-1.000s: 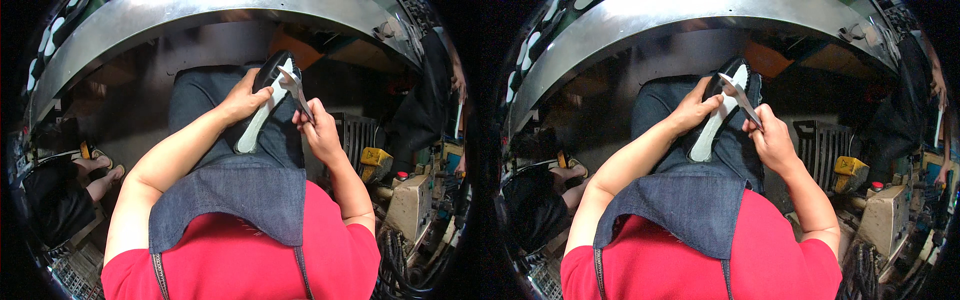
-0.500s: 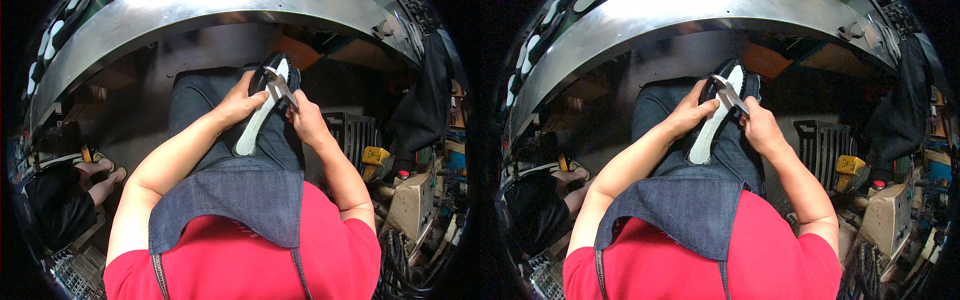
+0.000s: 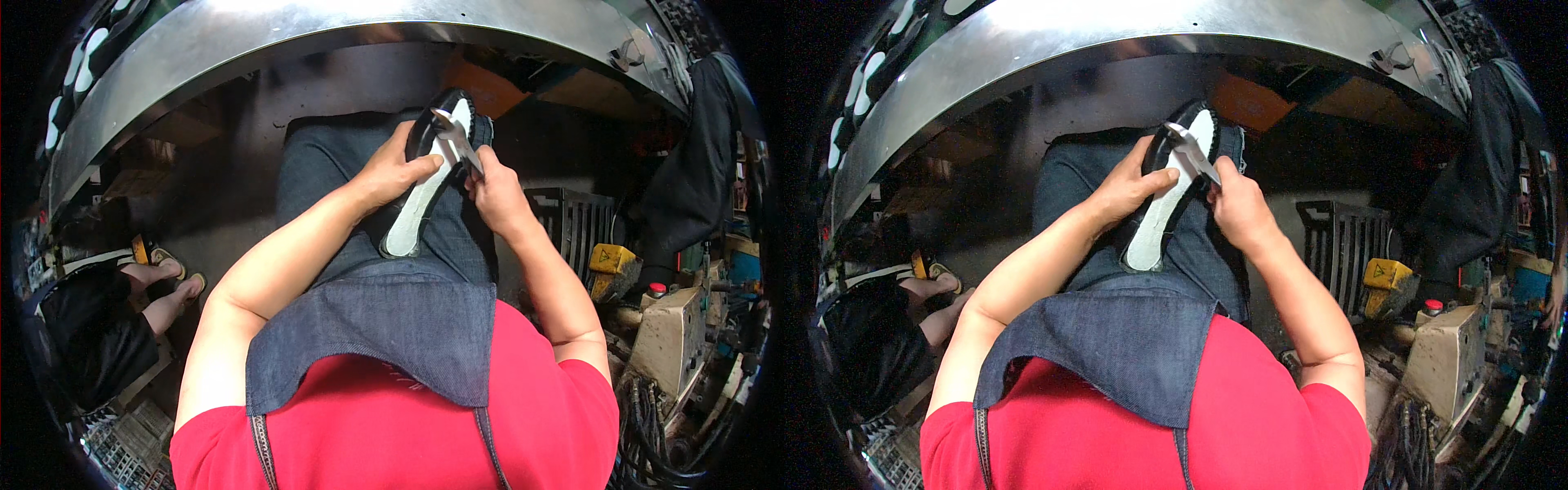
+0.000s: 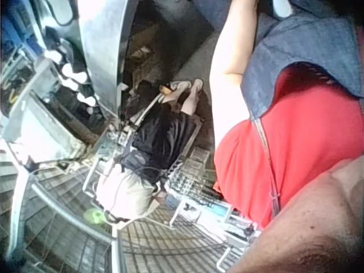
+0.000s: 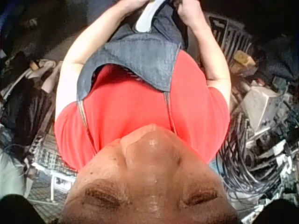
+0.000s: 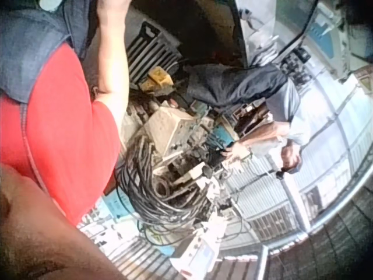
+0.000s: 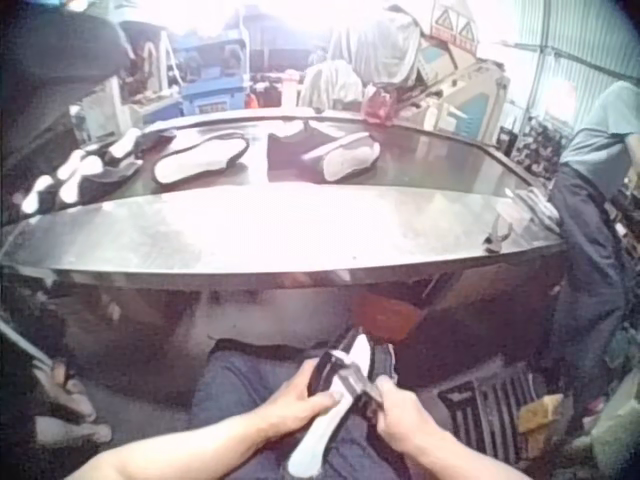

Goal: Lasting the edges of a shoe upper over the insole using a hand tool.

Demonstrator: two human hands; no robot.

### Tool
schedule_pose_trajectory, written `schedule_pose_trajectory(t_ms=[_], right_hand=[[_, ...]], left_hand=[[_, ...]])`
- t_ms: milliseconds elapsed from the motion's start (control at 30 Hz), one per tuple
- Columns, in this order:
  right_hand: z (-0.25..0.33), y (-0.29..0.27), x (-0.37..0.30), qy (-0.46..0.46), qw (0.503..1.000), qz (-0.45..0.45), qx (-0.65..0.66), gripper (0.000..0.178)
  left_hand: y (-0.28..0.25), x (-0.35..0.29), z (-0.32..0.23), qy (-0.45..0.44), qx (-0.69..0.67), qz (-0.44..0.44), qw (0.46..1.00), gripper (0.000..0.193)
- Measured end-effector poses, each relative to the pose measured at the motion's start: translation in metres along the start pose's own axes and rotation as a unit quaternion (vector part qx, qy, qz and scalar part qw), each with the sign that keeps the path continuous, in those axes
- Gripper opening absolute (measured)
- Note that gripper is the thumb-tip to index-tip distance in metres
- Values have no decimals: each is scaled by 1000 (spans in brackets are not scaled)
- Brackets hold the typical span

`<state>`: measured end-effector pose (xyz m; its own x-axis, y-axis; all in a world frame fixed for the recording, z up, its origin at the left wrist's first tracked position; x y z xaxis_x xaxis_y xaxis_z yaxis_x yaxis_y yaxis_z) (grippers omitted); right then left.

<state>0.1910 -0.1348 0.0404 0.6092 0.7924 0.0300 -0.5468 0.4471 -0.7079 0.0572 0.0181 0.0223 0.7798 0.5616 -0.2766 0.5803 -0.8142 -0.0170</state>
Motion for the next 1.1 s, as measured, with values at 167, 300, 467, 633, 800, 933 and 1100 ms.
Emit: schedule_pose_trajectory(t_ms=[167,300,467,633,800,933,1100], right_hand=[[19,-25,-16,58,995,49,67,13],[31,-17,-27,2,993,16,119,13],[17,-10,-27,-119,989,34,-84,12],[32,-9,-33,-92,995,-12,44,11],[17,-18,-35,-98,991,42,-80,15],[16,-1,-20,-65,995,-34,69,15],[21,-14,-18,-56,998,1,-39,15]], left_hand=[[-25,-20,24,60,-9,100,993,94],[-23,-24,30,26,-46,86,995,94],[-22,-23,32,19,-46,59,997,92],[-19,-26,27,23,-65,74,995,92],[-17,-29,33,5,-81,55,995,92],[-16,-28,33,11,-59,55,997,91],[-18,-25,33,7,-57,40,998,90]])
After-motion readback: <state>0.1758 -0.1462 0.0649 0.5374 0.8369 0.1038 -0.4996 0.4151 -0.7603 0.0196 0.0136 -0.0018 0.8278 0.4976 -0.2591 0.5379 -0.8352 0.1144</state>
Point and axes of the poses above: each hand's wrist, its own x-axis towards the middle knuckle, its own y-axis out of the palm, z = x × y, the point moved 1 cm from there along x, towards the middle knuckle, and after that the axes turned 11 degrees about -z, right-handed, at the moved point
